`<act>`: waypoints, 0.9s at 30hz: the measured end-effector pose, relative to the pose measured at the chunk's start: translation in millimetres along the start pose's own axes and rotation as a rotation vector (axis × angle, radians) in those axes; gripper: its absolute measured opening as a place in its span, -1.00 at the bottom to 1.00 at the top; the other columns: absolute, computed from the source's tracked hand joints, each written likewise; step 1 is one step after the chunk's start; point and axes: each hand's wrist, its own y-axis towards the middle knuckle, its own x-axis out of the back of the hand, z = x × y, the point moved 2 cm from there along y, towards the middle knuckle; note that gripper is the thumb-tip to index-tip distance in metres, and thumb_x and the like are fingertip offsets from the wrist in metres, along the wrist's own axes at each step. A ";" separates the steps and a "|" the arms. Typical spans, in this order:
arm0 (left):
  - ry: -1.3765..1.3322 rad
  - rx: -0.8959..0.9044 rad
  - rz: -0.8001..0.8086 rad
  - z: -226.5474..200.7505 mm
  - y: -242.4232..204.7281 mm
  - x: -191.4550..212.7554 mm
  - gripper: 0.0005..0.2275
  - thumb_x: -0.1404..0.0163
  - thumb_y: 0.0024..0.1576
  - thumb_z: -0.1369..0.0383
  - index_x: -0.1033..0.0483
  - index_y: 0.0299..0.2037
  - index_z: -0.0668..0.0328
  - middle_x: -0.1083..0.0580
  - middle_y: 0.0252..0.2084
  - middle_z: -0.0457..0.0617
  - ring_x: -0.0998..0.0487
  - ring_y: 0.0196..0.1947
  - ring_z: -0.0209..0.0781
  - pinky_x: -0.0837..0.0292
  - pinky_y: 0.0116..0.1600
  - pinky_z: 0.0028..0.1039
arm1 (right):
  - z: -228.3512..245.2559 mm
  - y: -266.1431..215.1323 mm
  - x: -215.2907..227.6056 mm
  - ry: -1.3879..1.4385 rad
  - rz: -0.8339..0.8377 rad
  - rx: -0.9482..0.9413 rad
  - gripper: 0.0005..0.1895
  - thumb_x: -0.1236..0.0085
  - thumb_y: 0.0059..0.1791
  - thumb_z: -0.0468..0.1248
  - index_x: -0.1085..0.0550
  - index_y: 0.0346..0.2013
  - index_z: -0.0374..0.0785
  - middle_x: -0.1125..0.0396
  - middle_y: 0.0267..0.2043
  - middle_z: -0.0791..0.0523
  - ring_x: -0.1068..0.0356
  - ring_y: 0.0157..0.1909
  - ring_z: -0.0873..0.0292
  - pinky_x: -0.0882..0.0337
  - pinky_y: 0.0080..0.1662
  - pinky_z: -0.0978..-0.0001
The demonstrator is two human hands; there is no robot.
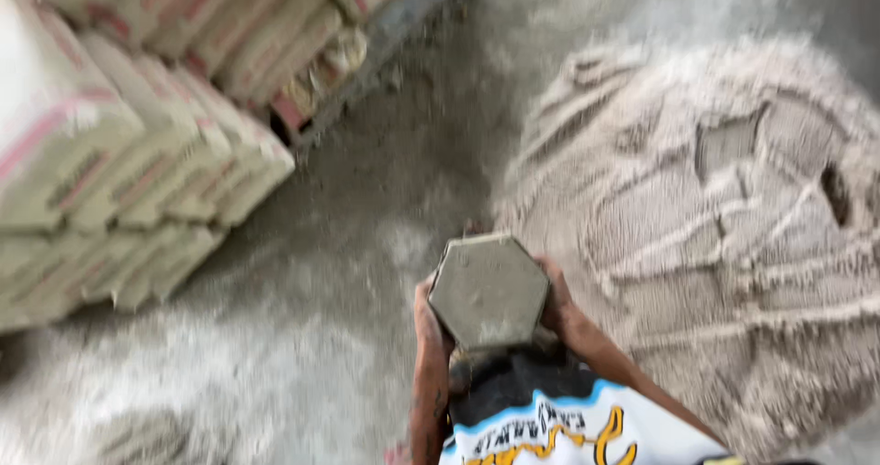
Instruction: The person picks up hexagonal paving stones and stacks them onto an existing pile, aligning them by hand.
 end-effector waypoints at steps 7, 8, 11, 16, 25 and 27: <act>0.039 0.047 -0.015 -120.1 70.9 -166.5 -0.68 -0.16 -0.13 0.08 -0.64 -0.34 0.14 -0.58 -0.40 0.10 -0.54 -0.54 -0.04 -0.48 -0.46 -0.37 | 159.1 64.0 -118.8 -0.010 -0.007 0.035 -0.67 -0.16 -0.14 0.03 -0.49 -0.47 -0.17 -0.34 -0.51 0.11 -0.30 -0.47 0.20 -0.30 -0.30 0.41; 0.034 0.050 -0.018 -127.7 101.8 -181.8 -0.69 -0.18 -0.14 0.08 -0.64 -0.37 0.13 -0.58 -0.41 0.10 -0.55 -0.55 -0.02 -0.48 -0.48 -0.35 | 176.5 91.7 -122.2 -0.007 -0.018 0.050 -0.66 -0.12 -0.11 0.02 -0.45 -0.41 -0.22 -0.26 -0.51 0.10 -0.27 -0.44 0.18 -0.31 -0.25 0.40; 0.094 0.038 0.009 -161.0 172.5 -247.6 -0.69 -0.16 -0.12 0.11 -0.64 -0.31 0.12 -0.57 -0.39 0.08 -0.54 -0.53 -0.04 -0.47 -0.47 -0.37 | 264.7 108.1 -186.8 -0.015 0.032 0.072 -0.66 -0.17 -0.12 0.03 -0.53 -0.52 -0.18 -0.37 -0.51 0.00 -0.33 -0.51 0.14 -0.33 -0.36 0.32; 0.152 0.004 0.045 -221.7 243.8 -385.1 -0.65 -0.14 -0.10 0.10 -0.66 -0.23 0.16 -0.55 -0.38 0.13 -0.53 -0.52 -0.03 -0.47 -0.46 -0.34 | 367.4 222.6 -224.6 0.091 -0.038 0.062 -0.64 -0.18 -0.19 0.09 -0.56 -0.51 -0.13 -0.41 -0.49 0.05 -0.36 -0.46 0.10 -0.32 -0.31 0.33; 0.259 0.086 0.141 -310.4 344.9 -651.7 -0.62 -0.10 -0.09 0.10 -0.69 -0.09 -0.03 -0.56 -0.35 0.07 -0.53 -0.49 -0.10 -0.51 -0.45 -0.40 | 628.3 261.1 -344.0 0.225 -0.168 0.068 -0.65 -0.18 -0.17 0.07 -0.52 -0.53 -0.15 -0.41 -0.47 0.05 -0.34 -0.44 0.12 -0.30 -0.32 0.35; 0.279 0.089 0.158 -324.2 361.1 -707.6 -0.60 -0.09 -0.07 0.10 -0.68 -0.04 -0.01 -0.56 -0.33 0.10 -0.53 -0.47 -0.10 -0.52 -0.43 -0.41 | 680.0 272.3 -362.9 0.240 -0.194 0.074 -0.61 -0.17 -0.19 0.11 -0.51 -0.53 -0.16 -0.43 -0.44 0.02 -0.35 -0.42 0.08 -0.32 -0.30 0.30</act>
